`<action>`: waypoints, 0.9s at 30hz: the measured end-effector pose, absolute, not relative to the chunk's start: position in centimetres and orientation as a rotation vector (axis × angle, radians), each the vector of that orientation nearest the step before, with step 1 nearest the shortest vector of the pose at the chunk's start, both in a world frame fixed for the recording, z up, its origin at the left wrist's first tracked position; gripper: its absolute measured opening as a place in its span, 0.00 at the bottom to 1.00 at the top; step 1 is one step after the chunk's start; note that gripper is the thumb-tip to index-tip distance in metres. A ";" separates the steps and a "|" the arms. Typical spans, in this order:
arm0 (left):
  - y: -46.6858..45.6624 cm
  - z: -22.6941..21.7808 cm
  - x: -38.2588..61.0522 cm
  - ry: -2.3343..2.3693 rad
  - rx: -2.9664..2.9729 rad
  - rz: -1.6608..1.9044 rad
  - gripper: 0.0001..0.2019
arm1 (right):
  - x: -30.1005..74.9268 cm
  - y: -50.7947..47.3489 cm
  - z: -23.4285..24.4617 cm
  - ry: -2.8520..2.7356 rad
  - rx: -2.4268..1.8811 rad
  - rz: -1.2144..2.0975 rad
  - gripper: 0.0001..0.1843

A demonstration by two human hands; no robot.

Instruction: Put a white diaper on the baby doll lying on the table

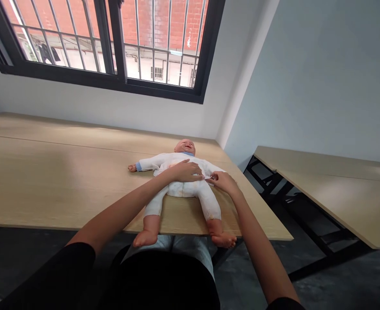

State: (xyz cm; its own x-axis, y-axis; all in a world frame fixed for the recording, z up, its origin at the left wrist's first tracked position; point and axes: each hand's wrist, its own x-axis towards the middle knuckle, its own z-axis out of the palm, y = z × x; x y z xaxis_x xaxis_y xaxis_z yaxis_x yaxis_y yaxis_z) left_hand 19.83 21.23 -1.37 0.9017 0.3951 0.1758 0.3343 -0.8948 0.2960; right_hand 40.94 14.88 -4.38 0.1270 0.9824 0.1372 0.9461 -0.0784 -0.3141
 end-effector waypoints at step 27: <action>22.0 -1.2 21.4 1.019 2.830 -0.034 0.43 | 37.5 16.2 -4.7 -1.295 -1.491 0.522 0.23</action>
